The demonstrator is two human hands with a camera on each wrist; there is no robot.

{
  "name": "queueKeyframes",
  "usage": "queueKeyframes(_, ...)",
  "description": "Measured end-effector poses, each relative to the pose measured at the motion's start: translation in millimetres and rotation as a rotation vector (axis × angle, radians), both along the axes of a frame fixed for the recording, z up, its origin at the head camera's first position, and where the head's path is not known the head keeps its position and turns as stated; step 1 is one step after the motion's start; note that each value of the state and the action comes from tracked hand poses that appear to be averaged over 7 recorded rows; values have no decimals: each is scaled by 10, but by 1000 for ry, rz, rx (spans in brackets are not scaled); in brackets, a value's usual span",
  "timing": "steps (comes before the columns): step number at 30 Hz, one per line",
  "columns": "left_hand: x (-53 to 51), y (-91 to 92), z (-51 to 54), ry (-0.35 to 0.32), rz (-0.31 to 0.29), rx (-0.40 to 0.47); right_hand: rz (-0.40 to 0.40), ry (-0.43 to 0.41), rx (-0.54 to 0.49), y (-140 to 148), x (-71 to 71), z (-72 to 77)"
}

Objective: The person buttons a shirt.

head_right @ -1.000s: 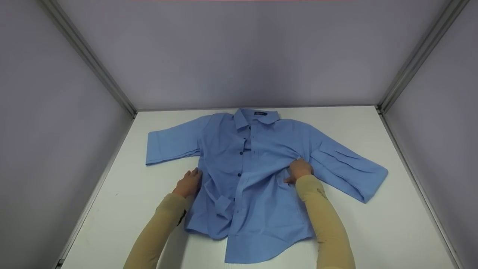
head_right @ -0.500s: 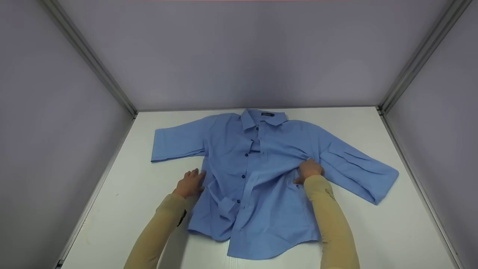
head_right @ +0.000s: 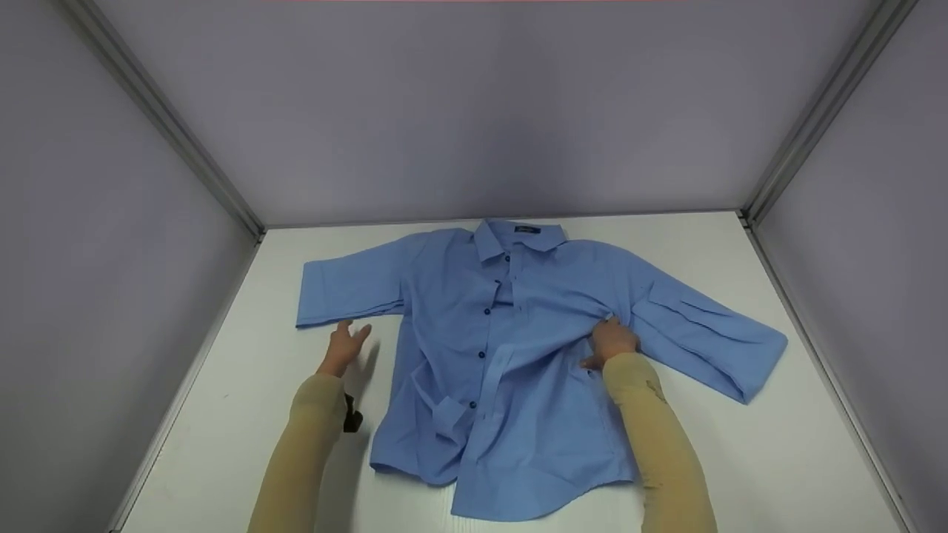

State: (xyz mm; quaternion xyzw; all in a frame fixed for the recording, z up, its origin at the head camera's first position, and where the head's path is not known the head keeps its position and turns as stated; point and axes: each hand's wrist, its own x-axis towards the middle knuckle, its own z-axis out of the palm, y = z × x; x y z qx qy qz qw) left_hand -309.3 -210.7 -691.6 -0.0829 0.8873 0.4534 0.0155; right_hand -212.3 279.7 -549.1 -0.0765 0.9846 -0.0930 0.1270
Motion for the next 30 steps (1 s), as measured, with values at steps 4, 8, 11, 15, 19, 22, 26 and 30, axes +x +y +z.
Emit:
queueKeyframes(4, 33, -13, 279, -83, 146, 227, 8, 12, -20, 9, 8, -39)
queueKeyframes(8, 476, 180, 1272, -237, 204, 434, 30, 41, -20, 8, -3, -94)
queueKeyframes(11, 600, 256, 1580, -256, 207, 497, 58, 59, -8, 1, -20, -122)
queueKeyframes(15, 331, 163, 1137, -156, 151, 452, 94, 98, -2, -6, -19, -131)
queueKeyframes(19, 157, 161, 891, -108, 117, 129, 98, 117, 6, -9, -5, -151)
queueKeyframes(22, 227, 212, 1049, -142, 82, -64, 90, 122, 4, -16, -2, -160)
queueKeyframes(26, 80, 154, 818, -76, 6, -82, 92, 138, 13, -30, 1, -142)
queueKeyframes(30, -413, -58, 12, 39, -19, 20, 93, 142, 27, -44, 1, -125)
